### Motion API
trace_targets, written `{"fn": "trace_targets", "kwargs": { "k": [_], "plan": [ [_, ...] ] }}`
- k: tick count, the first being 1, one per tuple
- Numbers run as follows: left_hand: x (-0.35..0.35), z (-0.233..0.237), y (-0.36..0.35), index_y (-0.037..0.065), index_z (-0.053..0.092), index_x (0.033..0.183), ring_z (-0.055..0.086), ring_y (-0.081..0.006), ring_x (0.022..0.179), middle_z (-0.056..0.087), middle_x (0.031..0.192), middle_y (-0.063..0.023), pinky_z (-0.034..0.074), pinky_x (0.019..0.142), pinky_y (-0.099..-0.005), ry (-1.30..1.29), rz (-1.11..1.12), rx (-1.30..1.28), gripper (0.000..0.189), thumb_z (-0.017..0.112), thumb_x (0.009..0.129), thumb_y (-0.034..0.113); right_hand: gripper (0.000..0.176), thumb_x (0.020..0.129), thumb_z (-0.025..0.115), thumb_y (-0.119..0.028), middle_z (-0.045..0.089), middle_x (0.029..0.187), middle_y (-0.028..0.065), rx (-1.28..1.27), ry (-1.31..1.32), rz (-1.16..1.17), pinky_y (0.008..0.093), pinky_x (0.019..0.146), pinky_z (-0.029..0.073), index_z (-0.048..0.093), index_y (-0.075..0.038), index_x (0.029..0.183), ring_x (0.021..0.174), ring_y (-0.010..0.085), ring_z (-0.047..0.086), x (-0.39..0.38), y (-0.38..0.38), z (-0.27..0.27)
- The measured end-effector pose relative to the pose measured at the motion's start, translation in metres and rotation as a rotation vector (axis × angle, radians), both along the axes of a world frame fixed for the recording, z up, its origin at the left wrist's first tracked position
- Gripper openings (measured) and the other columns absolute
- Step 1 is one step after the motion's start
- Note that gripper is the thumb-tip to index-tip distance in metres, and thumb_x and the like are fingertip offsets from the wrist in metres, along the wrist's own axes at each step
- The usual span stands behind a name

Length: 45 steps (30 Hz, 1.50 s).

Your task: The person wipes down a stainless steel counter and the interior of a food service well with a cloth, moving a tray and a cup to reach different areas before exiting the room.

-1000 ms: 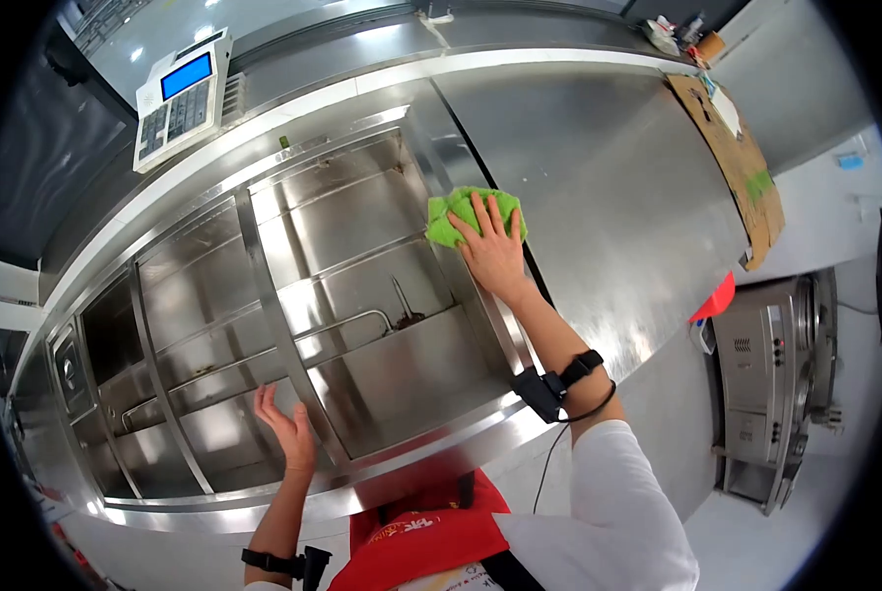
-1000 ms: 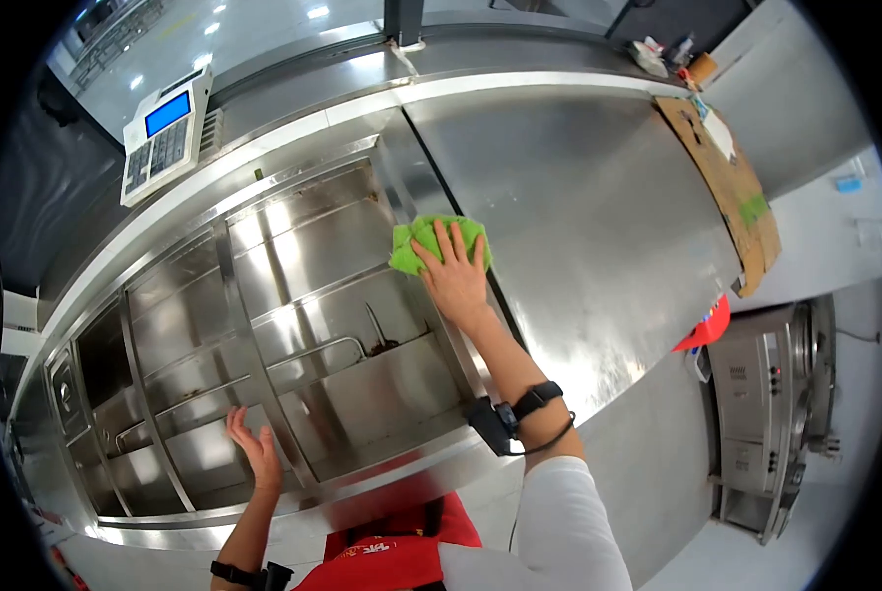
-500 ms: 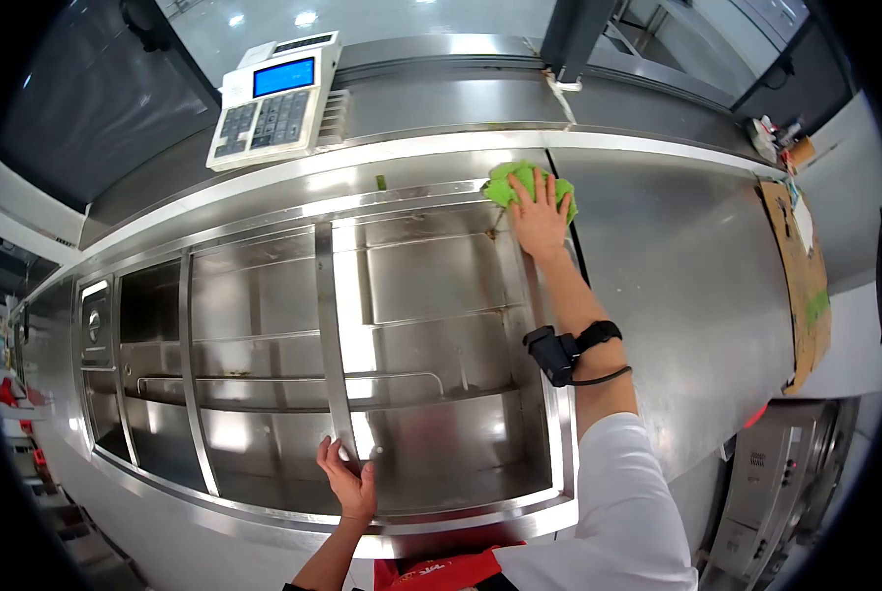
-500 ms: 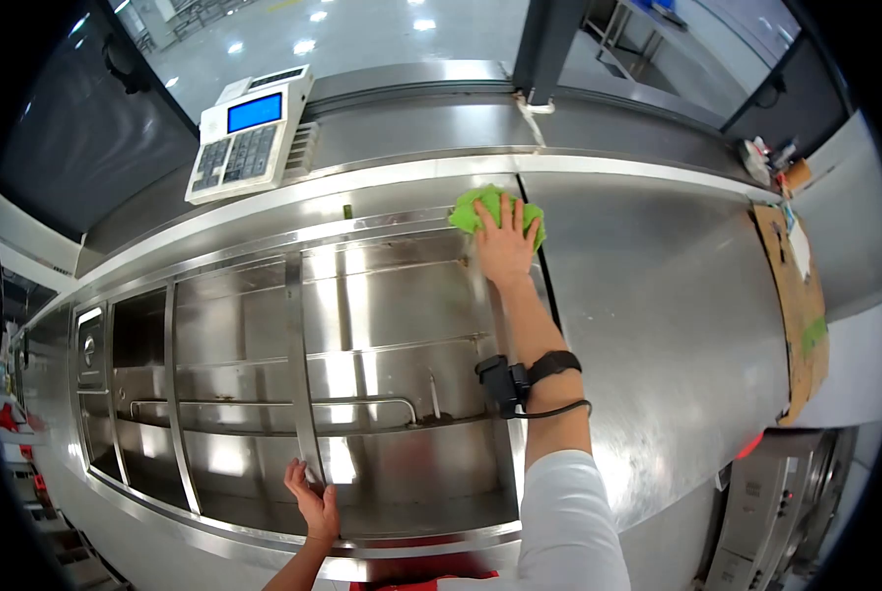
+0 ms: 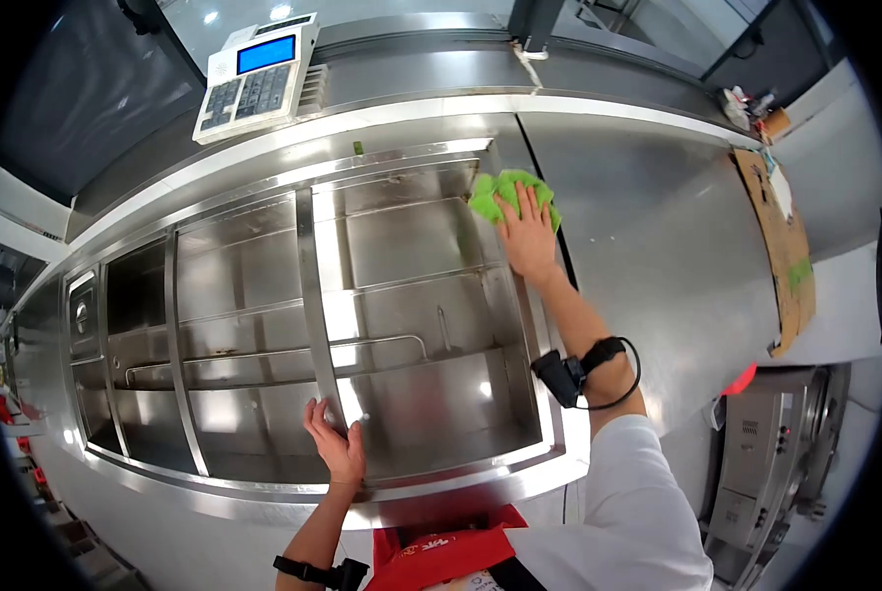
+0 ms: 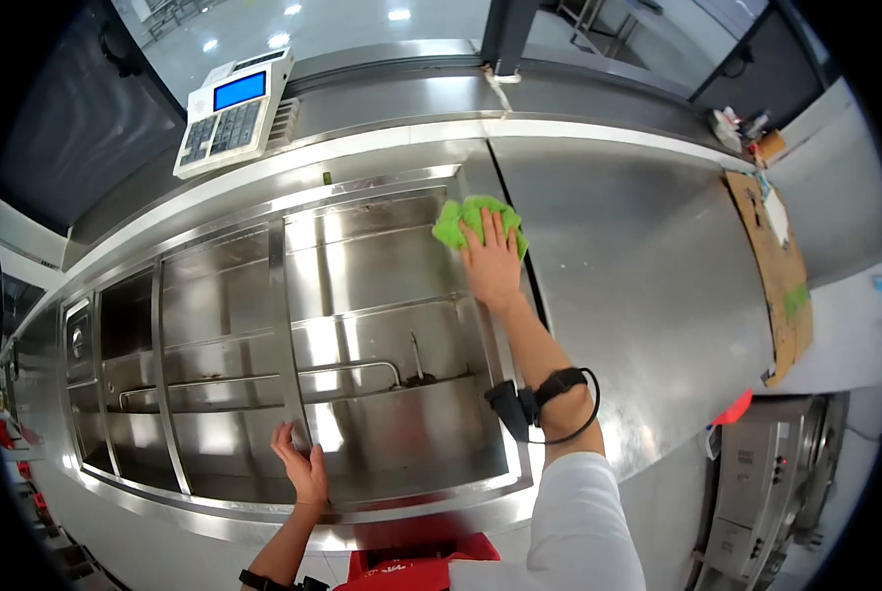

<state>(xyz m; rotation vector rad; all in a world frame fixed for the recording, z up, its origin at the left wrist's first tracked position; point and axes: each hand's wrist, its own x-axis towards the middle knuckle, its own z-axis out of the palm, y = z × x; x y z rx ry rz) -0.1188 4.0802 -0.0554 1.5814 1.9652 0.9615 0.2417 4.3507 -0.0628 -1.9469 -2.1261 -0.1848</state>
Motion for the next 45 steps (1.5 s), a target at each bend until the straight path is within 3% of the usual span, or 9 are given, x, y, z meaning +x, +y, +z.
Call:
{"fn": "trace_targets", "kwargs": {
  "k": [11,14,15,16,21,24,30,38,45],
  "plan": [
    [0.011,0.028,-0.020,0.003,0.043,0.124,0.032,-0.0384,0.125,0.029,0.138,-0.0195,0.029,0.103,-0.0454,-0.096,-0.022,0.175,0.053,0.065,0.077,0.013,0.045,0.093,0.049,-0.028,0.034,0.144,0.0160,-0.299,0.110,0.096,0.0469,0.110,0.025,0.043,-0.017,0.136,0.135,0.0297,0.030,0.005,-0.272,0.032],
    [0.045,0.058,-0.031,0.007,0.049,0.119,0.036,-0.0355,0.123,0.034,0.134,-0.0173,0.036,0.099,-0.0424,-0.252,-0.257,0.155,0.045,0.065,0.077,0.009,0.046,0.096,0.041,-0.034,0.045,0.137,0.0149,-0.710,1.253,-0.242,0.0434,0.107,0.032,0.043,-0.009,0.135,0.129,0.0285,0.040,0.011,-0.321,0.057],
    [0.057,0.065,-0.034,0.008,0.049,0.119,0.039,-0.0331,0.121,0.034,0.134,-0.0162,0.038,0.097,-0.0401,-0.362,-0.348,0.049,0.044,0.065,0.079,0.011,0.050,0.098,0.037,-0.038,0.051,0.131,0.0125,-0.768,1.893,-0.434,0.0406,0.102,0.039,0.044,-0.002,0.133,0.120,0.0272,0.049,-0.004,-0.332,0.091],
    [0.070,0.070,-0.039,0.009,0.050,0.119,0.042,-0.0307,0.119,0.035,0.133,-0.0150,0.040,0.095,-0.0377,-0.472,-0.438,-0.057,0.042,0.066,0.080,0.012,0.049,0.097,0.037,-0.036,0.052,0.130,0.0126,-0.691,2.171,-0.362,0.0416,0.099,0.042,0.045,-0.003,0.132,0.116,0.0273,0.052,0.000,-0.347,0.082],
    [0.123,0.086,-0.067,0.010,0.055,0.114,0.054,-0.0186,0.106,0.053,0.117,-0.0052,0.044,0.093,-0.0379,-1.292,-0.509,-0.707,0.027,0.061,0.090,0.023,0.046,0.097,0.036,-0.033,0.055,0.127,0.0128,-0.467,2.571,-0.103,0.0420,0.101,0.041,0.047,-0.004,0.131,0.116,0.0283,0.053,-0.020,-0.384,0.109],
    [0.137,0.076,-0.074,0.011,0.055,0.109,0.056,-0.0170,0.103,0.060,0.108,-0.0029,0.045,0.092,-0.0394,-1.289,-0.583,-0.664,0.021,0.060,0.090,0.020,0.049,0.097,0.035,-0.035,0.054,0.127,0.0141,-0.563,2.605,-0.105,0.0452,0.100,0.042,0.044,-0.003,0.132,0.114,0.0311,0.054,-0.017,-0.390,0.097],
    [0.153,0.103,-0.061,0.012,0.055,0.098,0.057,-0.0143,0.097,0.061,0.100,-0.0009,0.046,0.086,-0.0330,-1.846,-0.459,-0.519,0.008,0.056,0.090,0.010,0.048,0.095,0.049,-0.030,0.044,0.132,0.0102,-0.233,1.553,-0.210,0.0385,0.099,0.038,0.036,-0.008,0.135,0.120,0.0218,0.044,-0.005,-0.384,0.105],
    [0.223,0.116,-0.035,0.014,0.055,0.095,0.057,-0.0124,0.093,0.061,0.096,0.0019,0.048,0.083,-0.0322,-1.671,-0.451,-0.555,0.006,0.059,0.090,0.013,0.010,0.085,0.064,-0.006,0.062,0.094,-0.0012,-0.471,1.724,-0.006,0.0235,0.079,0.045,0.057,-0.005,0.092,0.088,0.0061,0.056,0.071,-0.353,0.101],
    [0.258,0.146,0.010,0.010,0.055,0.101,0.058,-0.0078,0.083,0.061,0.091,0.0022,0.050,0.071,-0.0253,-1.200,-0.557,-0.469,0.011,0.059,0.091,0.010,0.009,0.087,0.064,-0.010,0.063,0.086,-0.0023,-0.386,1.434,0.046,0.0223,0.073,0.045,0.062,-0.004,0.094,0.079,0.0049,0.055,0.166,-0.306,0.151]
  ]
}}
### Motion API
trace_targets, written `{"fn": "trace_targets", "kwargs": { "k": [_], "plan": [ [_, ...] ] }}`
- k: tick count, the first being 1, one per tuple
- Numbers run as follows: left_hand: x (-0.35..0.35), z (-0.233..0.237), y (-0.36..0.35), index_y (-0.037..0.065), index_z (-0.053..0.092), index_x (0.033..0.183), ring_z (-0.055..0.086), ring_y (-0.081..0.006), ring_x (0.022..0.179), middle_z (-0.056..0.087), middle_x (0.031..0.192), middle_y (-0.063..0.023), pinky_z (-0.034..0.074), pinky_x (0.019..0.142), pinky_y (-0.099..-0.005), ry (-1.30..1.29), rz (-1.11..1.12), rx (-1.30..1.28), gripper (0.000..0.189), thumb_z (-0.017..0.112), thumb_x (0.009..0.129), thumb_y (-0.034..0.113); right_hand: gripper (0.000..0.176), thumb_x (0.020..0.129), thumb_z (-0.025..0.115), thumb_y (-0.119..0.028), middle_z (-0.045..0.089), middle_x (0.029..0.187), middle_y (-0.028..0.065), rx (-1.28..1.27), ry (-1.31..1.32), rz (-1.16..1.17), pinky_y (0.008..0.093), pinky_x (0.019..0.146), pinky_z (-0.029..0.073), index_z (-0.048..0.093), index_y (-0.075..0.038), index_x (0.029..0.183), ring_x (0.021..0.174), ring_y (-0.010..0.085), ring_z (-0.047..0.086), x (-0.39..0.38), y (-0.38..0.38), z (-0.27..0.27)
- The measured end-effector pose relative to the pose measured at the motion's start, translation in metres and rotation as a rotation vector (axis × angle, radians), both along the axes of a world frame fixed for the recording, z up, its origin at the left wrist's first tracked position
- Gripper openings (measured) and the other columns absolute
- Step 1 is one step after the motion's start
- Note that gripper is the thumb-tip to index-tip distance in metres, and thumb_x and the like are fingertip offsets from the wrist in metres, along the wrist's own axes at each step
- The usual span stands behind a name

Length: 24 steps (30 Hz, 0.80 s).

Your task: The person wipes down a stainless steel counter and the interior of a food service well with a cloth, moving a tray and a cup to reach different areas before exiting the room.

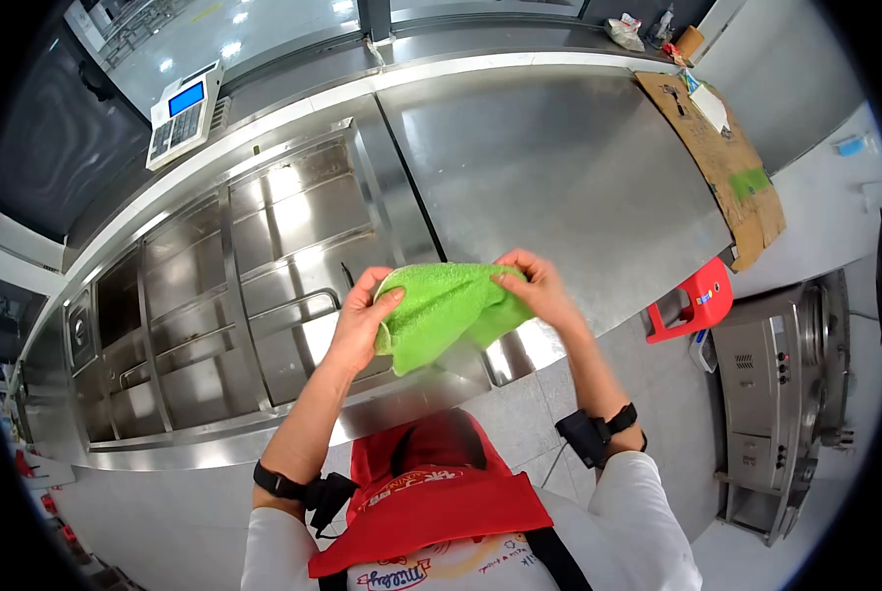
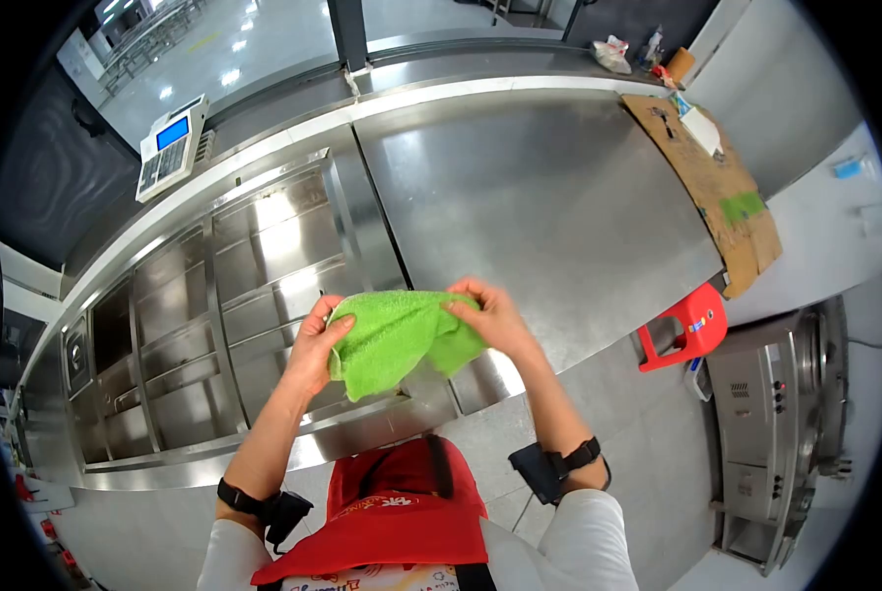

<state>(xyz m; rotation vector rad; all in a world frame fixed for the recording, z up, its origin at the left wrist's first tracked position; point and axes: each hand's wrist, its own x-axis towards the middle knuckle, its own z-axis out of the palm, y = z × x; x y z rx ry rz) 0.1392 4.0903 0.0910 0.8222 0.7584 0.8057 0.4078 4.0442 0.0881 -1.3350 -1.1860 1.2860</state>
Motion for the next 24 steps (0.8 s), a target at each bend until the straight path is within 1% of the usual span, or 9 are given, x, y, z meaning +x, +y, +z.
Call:
{"fn": "trace_targets", "kwargs": {
  "k": [4,7,10,12,15,18,21,22,24],
  "plan": [
    [0.009,0.010,0.021,0.011,0.054,0.104,0.058,-0.0090,0.086,0.062,0.094,0.0009,0.051,0.070,-0.0271,0.064,-0.100,-0.076,0.013,0.059,0.092,0.014,0.015,0.086,0.065,-0.009,0.063,0.085,-0.0032,-0.076,0.009,0.292,0.0221,0.074,0.046,0.064,-0.003,0.099,0.079,0.0048,0.055,0.045,0.019,0.018],
    [0.026,0.007,0.033,0.012,0.056,0.104,0.058,-0.0102,0.088,0.061,0.096,0.0000,0.052,0.070,-0.0285,0.088,-0.003,-0.130,0.013,0.057,0.093,0.019,0.023,0.084,0.067,-0.013,0.061,0.082,-0.0026,0.013,-0.019,0.076,0.0248,0.069,0.047,0.063,-0.006,0.105,0.081,0.0073,0.057,0.065,0.032,0.007],
    [0.036,-0.026,0.038,0.014,0.038,0.127,0.058,-0.0190,0.094,0.053,0.115,-0.0075,0.052,0.074,-0.0327,0.239,0.260,-0.310,0.051,0.064,0.088,0.033,0.041,0.080,0.070,-0.016,0.063,0.083,0.0026,0.243,-0.280,-0.307,0.0291,0.068,0.049,0.056,-0.007,0.118,0.081,0.0150,0.060,0.089,0.040,-0.050],
    [0.033,-0.061,0.031,0.014,0.017,0.139,0.053,-0.0273,0.107,0.040,0.131,-0.0139,0.049,0.082,-0.0400,0.466,0.277,-0.391,0.084,0.072,0.080,0.040,0.052,0.079,0.070,-0.016,0.063,0.082,0.0054,0.057,-0.591,-0.348,0.0321,0.069,0.049,0.049,-0.009,0.126,0.080,0.0196,0.061,0.104,0.025,-0.091],
    [0.051,-0.100,-0.004,0.017,0.022,0.139,0.050,-0.0298,0.110,0.043,0.123,-0.0138,0.047,0.085,-0.0443,0.582,0.232,0.062,0.085,0.076,0.075,0.033,0.067,0.075,0.072,-0.018,0.062,0.079,0.0079,-0.084,-0.675,-0.285,0.0365,0.070,0.050,0.040,-0.011,0.134,0.077,0.0242,0.061,0.095,0.005,-0.105],
    [0.068,-0.082,-0.018,0.018,0.044,0.127,0.052,-0.0310,0.103,0.048,0.108,-0.0107,0.048,0.081,-0.0446,1.188,0.030,0.716,0.066,0.078,0.070,0.023,0.053,0.074,0.067,-0.012,0.061,0.077,0.0086,-0.025,-0.639,-0.237,0.0390,0.069,0.049,0.049,-0.009,0.124,0.073,0.0255,0.060,0.075,0.004,-0.095],
    [0.064,-0.096,-0.010,0.015,0.061,0.100,0.052,-0.0326,0.100,0.049,0.100,-0.0094,0.047,0.081,-0.0437,1.274,-0.199,0.785,0.034,0.075,0.069,0.017,0.029,0.076,0.060,-0.007,0.064,0.081,0.0067,-0.131,-0.913,-0.036,0.0374,0.068,0.049,0.058,-0.005,0.104,0.075,0.0232,0.061,0.082,0.016,-0.089],
    [0.061,-0.099,-0.005,0.010,0.063,0.082,0.052,-0.0316,0.103,0.051,0.109,-0.0091,0.044,0.084,-0.0411,1.321,-0.207,0.848,0.014,0.072,0.071,0.014,0.022,0.075,0.059,-0.007,0.064,0.084,0.0055,-0.146,-0.693,-0.036,0.0365,0.071,0.049,0.058,-0.005,0.097,0.078,0.0219,0.061,0.088,0.019,-0.086],
    [0.054,-0.081,0.004,0.010,0.062,0.081,0.052,-0.0307,0.105,0.053,0.111,-0.0102,0.043,0.085,-0.0389,1.140,-0.033,1.004,0.012,0.070,0.072,0.013,0.010,0.074,0.056,-0.007,0.066,0.090,0.0030,-0.176,-0.258,-0.020,0.0348,0.076,0.048,0.057,-0.005,0.084,0.086,0.0194,0.061,0.105,0.026,-0.069]
  ]
}}
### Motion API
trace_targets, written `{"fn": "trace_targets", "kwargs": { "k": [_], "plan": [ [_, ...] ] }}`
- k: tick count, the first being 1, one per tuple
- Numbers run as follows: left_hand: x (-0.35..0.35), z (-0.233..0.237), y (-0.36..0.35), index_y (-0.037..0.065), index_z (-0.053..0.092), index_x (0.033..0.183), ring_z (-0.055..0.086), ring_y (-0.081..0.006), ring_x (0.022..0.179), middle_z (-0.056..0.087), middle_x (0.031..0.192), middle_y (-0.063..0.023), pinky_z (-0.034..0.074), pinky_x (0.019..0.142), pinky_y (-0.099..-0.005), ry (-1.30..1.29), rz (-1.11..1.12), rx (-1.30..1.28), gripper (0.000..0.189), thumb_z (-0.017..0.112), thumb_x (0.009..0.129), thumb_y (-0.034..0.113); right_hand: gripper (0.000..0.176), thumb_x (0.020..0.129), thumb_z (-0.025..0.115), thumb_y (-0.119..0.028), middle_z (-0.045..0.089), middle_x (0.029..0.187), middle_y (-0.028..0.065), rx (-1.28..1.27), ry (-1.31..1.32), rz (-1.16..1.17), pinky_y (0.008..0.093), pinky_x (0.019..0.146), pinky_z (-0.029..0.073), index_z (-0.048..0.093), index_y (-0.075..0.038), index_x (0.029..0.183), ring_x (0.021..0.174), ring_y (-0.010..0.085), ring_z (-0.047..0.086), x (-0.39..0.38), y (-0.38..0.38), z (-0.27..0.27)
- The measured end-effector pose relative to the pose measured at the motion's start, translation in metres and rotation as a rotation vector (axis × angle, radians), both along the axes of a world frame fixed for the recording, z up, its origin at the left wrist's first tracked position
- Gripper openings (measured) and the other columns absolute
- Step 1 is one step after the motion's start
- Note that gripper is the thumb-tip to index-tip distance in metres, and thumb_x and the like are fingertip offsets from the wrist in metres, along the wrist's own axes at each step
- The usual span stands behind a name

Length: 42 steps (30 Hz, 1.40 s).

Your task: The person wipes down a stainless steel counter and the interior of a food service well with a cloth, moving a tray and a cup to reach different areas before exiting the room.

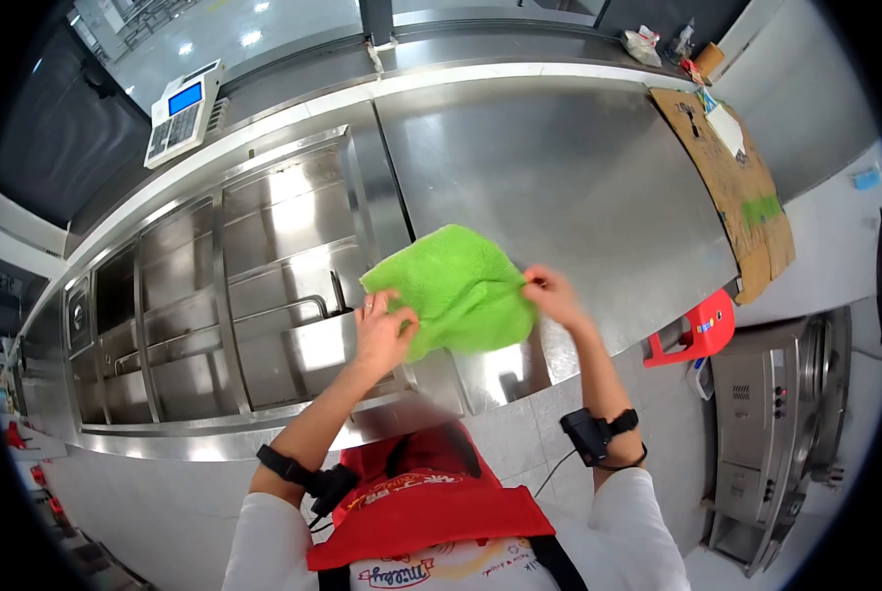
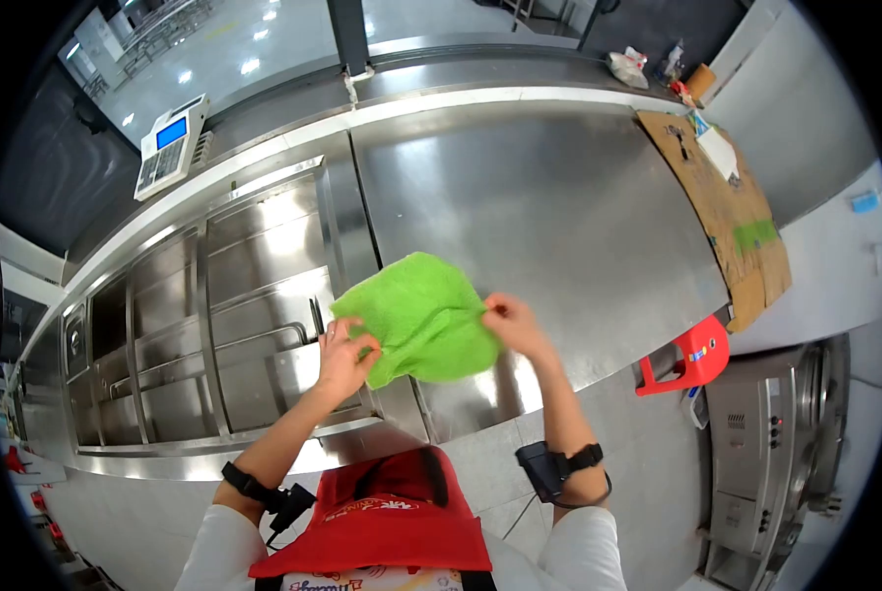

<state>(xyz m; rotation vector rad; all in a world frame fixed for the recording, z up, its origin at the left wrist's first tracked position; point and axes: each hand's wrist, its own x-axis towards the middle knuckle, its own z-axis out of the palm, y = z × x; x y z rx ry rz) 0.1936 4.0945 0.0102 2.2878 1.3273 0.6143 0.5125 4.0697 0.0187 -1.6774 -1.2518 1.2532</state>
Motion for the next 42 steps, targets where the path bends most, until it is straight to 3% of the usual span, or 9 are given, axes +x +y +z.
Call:
{"fn": "trace_targets", "kwargs": {
  "k": [1,3,12,15,18,22,26,33,42],
  "plan": [
    [-0.006,0.007,0.005,0.011,0.062,0.080,0.052,-0.0303,0.106,0.054,0.112,-0.0107,0.042,0.086,-0.0379,-0.102,-0.016,0.080,0.011,0.070,0.073,0.012,0.008,0.075,0.055,-0.008,0.065,0.091,0.0014,0.082,0.159,-0.013,0.0332,0.078,0.046,0.056,-0.007,0.083,0.087,0.0175,0.060,0.006,0.001,0.012],
    [-0.023,0.021,0.018,0.011,0.054,0.087,0.054,-0.0132,0.097,0.060,0.099,-0.0039,0.041,0.083,-0.0263,-0.760,-0.046,-0.766,0.005,0.059,0.088,0.012,0.006,0.076,0.054,-0.010,0.064,0.091,-0.0018,0.242,0.482,-0.045,0.0301,0.081,0.043,0.053,-0.009,0.082,0.089,0.0136,0.057,0.007,0.002,0.063],
    [-0.019,0.025,0.017,0.010,0.048,0.097,0.058,-0.0146,0.073,0.056,0.089,-0.0043,0.052,0.052,-0.0310,-0.855,0.409,-1.034,0.010,0.051,0.095,0.020,0.007,0.085,0.057,-0.010,0.060,0.084,-0.0020,0.123,0.062,0.022,0.0266,0.078,0.043,0.053,-0.007,0.091,0.086,0.0080,0.052,-0.006,0.051,0.059],
    [-0.017,0.014,-0.005,0.010,0.045,0.110,0.062,-0.0222,0.088,0.057,0.103,-0.0126,0.056,0.070,-0.0359,-1.055,0.456,-1.203,0.017,0.048,0.095,0.018,0.012,0.085,0.057,-0.005,0.060,0.088,-0.0005,0.166,-0.113,0.024,0.0270,0.074,0.045,0.053,-0.006,0.096,0.081,0.0083,0.052,-0.035,0.042,0.044],
    [-0.030,0.008,-0.022,0.011,0.046,0.114,0.061,-0.0215,0.094,0.057,0.108,-0.0129,0.053,0.080,-0.0364,-1.317,0.174,-1.369,0.021,0.049,0.094,0.017,0.027,0.086,0.058,-0.006,0.057,0.116,0.0071,-0.148,0.387,0.377,0.0283,0.087,0.045,0.053,-0.006,0.113,0.101,0.0141,0.056,-0.082,0.018,0.080],
    [-0.078,0.002,-0.032,0.010,0.046,0.114,0.060,-0.0171,0.091,0.059,0.102,-0.0086,0.051,0.074,-0.0301,-0.953,0.201,-1.065,0.024,0.050,0.091,0.008,0.051,0.085,0.064,-0.013,0.043,0.139,0.0136,-0.058,0.127,0.435,0.0385,0.100,0.041,0.045,-0.009,0.132,0.125,0.0277,0.046,-0.107,0.020,0.055],
    [-0.172,-0.023,-0.038,0.008,0.049,0.109,0.055,-0.0112,0.082,0.056,0.093,-0.0031,0.047,0.069,-0.0239,-0.853,0.331,-0.522,0.022,0.050,0.089,-0.001,0.062,0.081,0.064,-0.031,0.031,0.147,0.0128,0.358,-0.942,0.732,0.0519,0.109,0.023,0.042,-0.014,0.137,0.137,0.0352,0.025,-0.174,-0.025,0.007],
    [-0.310,-0.021,-0.051,0.003,0.049,0.115,0.043,-0.0352,0.113,0.043,0.122,-0.0169,0.037,0.094,-0.0420,-0.135,0.630,-0.056,0.035,0.057,0.081,0.004,0.057,0.084,0.059,-0.024,0.029,0.149,0.0105,0.347,-1.146,0.605,0.0516,0.110,0.020,0.042,-0.011,0.136,0.139,0.0313,0.023,-0.246,-0.054,-0.030],
    [-0.331,-0.034,-0.097,0.005,0.045,0.124,0.037,-0.0400,0.121,0.035,0.134,-0.0205,0.032,0.097,-0.0486,-0.021,0.611,-0.195,0.051,0.065,0.077,0.010,0.048,0.089,0.053,-0.021,0.030,0.148,0.0079,0.453,-1.304,0.318,0.0522,0.109,0.025,0.043,-0.020,0.137,0.137,0.0313,0.026,-0.267,0.160,-0.059]
  ]
}}
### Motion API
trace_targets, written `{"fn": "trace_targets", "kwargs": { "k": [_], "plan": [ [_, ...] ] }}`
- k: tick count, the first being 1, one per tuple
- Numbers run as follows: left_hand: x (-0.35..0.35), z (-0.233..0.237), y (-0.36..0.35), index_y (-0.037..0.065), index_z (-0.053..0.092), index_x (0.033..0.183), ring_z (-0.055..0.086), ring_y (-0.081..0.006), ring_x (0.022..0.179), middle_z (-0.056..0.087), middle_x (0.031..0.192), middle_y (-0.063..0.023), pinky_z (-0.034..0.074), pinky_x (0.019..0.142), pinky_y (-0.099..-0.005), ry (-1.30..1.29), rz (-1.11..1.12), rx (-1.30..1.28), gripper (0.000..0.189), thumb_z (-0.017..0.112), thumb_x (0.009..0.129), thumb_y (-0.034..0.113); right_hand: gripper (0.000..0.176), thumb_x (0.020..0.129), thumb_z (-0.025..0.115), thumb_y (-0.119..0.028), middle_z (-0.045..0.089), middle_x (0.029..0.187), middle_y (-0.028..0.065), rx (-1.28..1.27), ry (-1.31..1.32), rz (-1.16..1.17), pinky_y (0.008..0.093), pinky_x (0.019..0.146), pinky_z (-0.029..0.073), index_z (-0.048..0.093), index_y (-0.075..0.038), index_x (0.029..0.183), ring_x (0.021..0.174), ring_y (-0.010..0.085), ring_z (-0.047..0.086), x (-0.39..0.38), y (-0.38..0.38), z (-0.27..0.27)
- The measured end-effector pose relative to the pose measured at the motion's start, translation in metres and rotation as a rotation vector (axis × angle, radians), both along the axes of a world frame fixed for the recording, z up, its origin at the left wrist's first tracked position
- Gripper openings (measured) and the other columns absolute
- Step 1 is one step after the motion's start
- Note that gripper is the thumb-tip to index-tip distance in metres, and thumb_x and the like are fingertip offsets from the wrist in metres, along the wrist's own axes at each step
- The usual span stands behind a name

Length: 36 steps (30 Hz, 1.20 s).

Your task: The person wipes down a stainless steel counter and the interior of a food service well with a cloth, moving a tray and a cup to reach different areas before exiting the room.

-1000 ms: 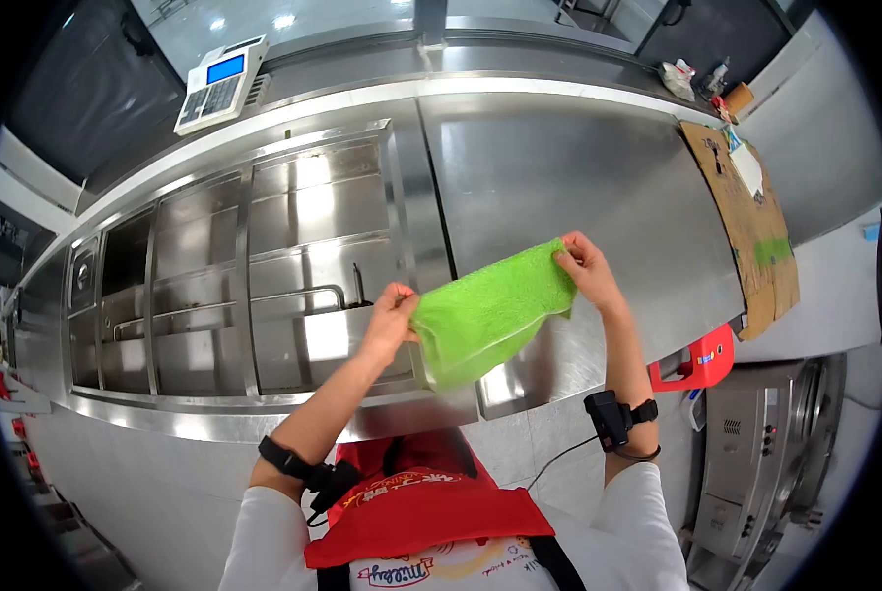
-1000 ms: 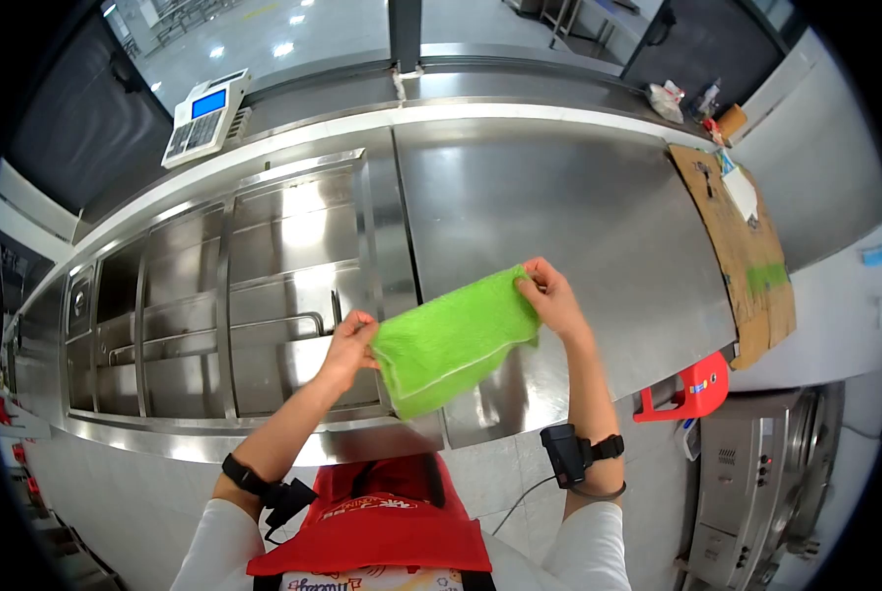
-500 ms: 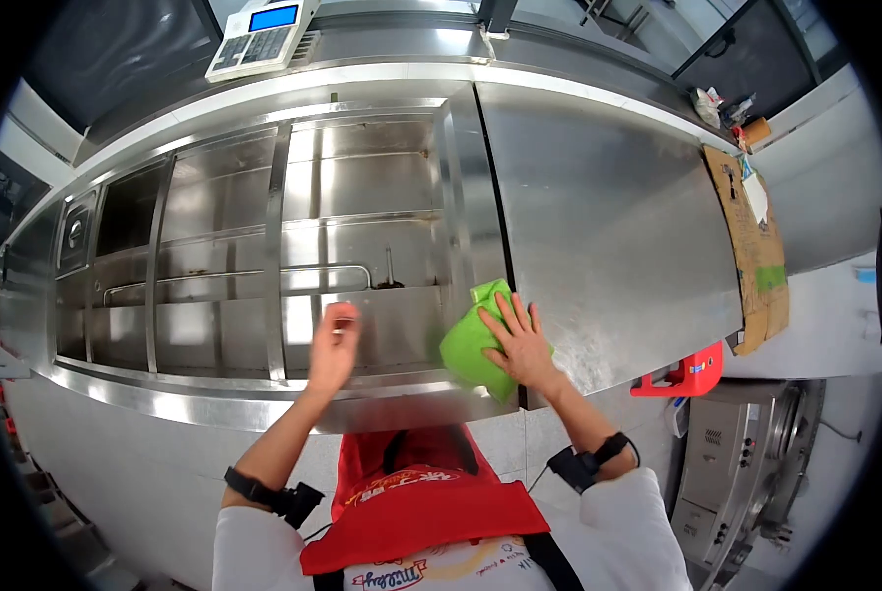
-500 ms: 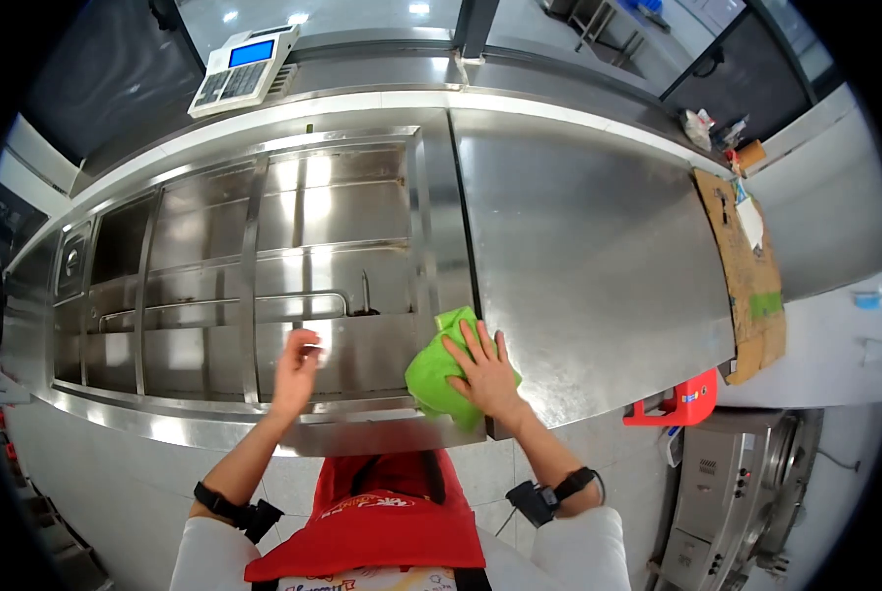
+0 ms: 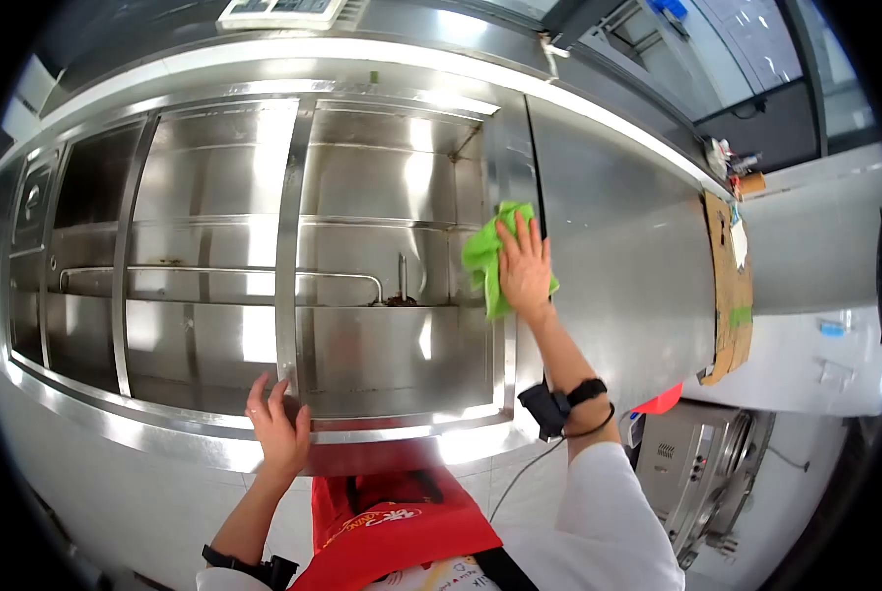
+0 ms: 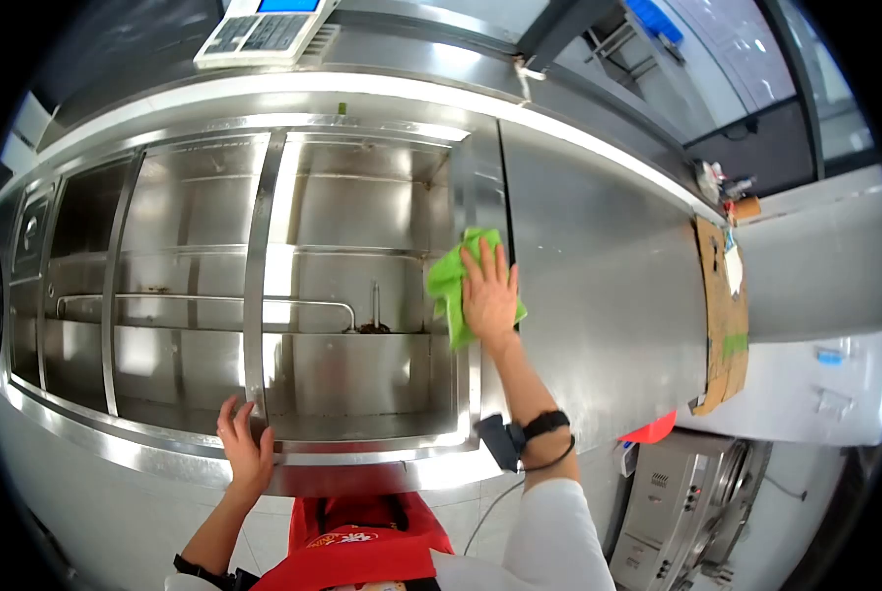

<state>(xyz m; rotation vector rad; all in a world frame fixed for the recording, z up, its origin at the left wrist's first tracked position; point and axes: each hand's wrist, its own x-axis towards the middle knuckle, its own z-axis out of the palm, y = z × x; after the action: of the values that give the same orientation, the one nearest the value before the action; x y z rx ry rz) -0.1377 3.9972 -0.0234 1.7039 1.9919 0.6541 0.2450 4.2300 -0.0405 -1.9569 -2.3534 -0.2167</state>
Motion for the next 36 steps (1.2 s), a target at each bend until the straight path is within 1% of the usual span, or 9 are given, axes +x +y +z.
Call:
{"fn": "trace_targets", "kwargs": {
  "k": [2,6,10,13,20,23,27,30,36],
  "plan": [
    [-0.010,-0.003,-0.005,0.004,0.046,0.123,0.038,-0.0406,0.119,0.036,0.134,-0.0209,0.032,0.098,-0.0490,0.045,0.026,0.022,0.051,0.065,0.076,0.009,0.045,0.090,0.052,-0.021,0.031,0.147,0.0078,0.050,-0.008,-0.014,0.0539,0.109,0.025,0.045,-0.021,0.135,0.137,0.0311,0.026,-0.002,0.046,-0.008],
    [-0.020,-0.015,-0.010,0.002,0.047,0.121,0.040,-0.0400,0.116,0.038,0.131,-0.0225,0.033,0.097,-0.0493,-0.034,0.049,0.063,0.050,0.064,0.075,0.010,0.042,0.092,0.048,-0.024,0.033,0.147,0.0059,0.109,-0.021,-0.070,0.0559,0.108,0.024,0.045,-0.025,0.134,0.137,0.0307,0.026,-0.005,0.127,-0.022],
    [-0.019,-0.014,-0.011,0.004,0.048,0.121,0.041,-0.0407,0.115,0.041,0.129,-0.0213,0.034,0.095,-0.0484,-0.004,0.041,0.040,0.052,0.066,0.073,0.015,0.044,0.092,0.049,-0.022,0.030,0.149,0.0046,0.121,-0.038,-0.070,0.0538,0.108,0.026,0.044,-0.026,0.135,0.137,0.0305,0.026,-0.008,0.133,-0.024],
    [-0.019,-0.012,-0.011,0.004,0.048,0.121,0.042,-0.0401,0.114,0.041,0.129,-0.0202,0.034,0.095,-0.0483,0.031,0.027,0.048,0.052,0.065,0.074,0.016,0.047,0.090,0.051,-0.020,0.029,0.149,0.0069,0.053,-0.061,-0.018,0.0527,0.108,0.026,0.043,-0.022,0.136,0.137,0.0317,0.026,-0.004,0.069,-0.016],
    [-0.022,-0.008,-0.016,0.005,0.047,0.122,0.042,-0.0394,0.113,0.039,0.131,-0.0186,0.036,0.093,-0.0472,-0.012,-0.011,0.059,0.051,0.066,0.075,0.014,0.052,0.083,0.060,-0.018,0.029,0.149,0.0112,-0.203,-0.027,-0.001,0.0534,0.107,0.028,0.048,-0.019,0.134,0.137,0.0331,0.028,0.000,-0.176,0.026],
    [-0.023,-0.008,-0.017,0.005,0.047,0.121,0.042,-0.0397,0.114,0.039,0.132,-0.0191,0.036,0.093,-0.0470,-0.043,0.001,0.058,0.051,0.066,0.075,0.013,0.049,0.083,0.059,-0.019,0.033,0.147,0.0119,-0.251,0.018,-0.037,0.0535,0.106,0.029,0.050,-0.019,0.132,0.135,0.0338,0.031,-0.006,-0.220,0.036],
    [-0.023,-0.007,-0.015,0.003,0.047,0.121,0.042,-0.0401,0.114,0.039,0.131,-0.0198,0.036,0.092,-0.0480,-0.043,-0.007,0.047,0.051,0.067,0.074,0.013,0.049,0.084,0.057,-0.020,0.034,0.146,0.0116,-0.188,-0.044,-0.002,0.0526,0.106,0.029,0.050,-0.020,0.132,0.135,0.0330,0.032,-0.003,-0.153,0.029],
    [-0.023,-0.008,-0.013,0.003,0.048,0.120,0.042,-0.0412,0.112,0.040,0.129,-0.0220,0.036,0.092,-0.0498,-0.045,-0.016,0.035,0.051,0.067,0.074,0.013,0.046,0.087,0.054,-0.018,0.035,0.145,0.0129,-0.005,-0.026,-0.010,0.0501,0.109,0.026,0.049,-0.017,0.133,0.134,0.0337,0.032,-0.009,-0.047,0.004],
    [-0.022,-0.011,-0.008,0.001,0.044,0.122,0.045,-0.0409,0.109,0.043,0.124,-0.0242,0.036,0.089,-0.0494,-0.001,-0.006,0.007,0.062,0.068,0.069,0.020,0.046,0.089,0.051,-0.020,0.036,0.144,0.0137,0.145,-0.013,-0.060,0.0503,0.108,0.026,0.046,-0.017,0.135,0.133,0.0350,0.033,-0.014,0.132,-0.020]
  ]
}}
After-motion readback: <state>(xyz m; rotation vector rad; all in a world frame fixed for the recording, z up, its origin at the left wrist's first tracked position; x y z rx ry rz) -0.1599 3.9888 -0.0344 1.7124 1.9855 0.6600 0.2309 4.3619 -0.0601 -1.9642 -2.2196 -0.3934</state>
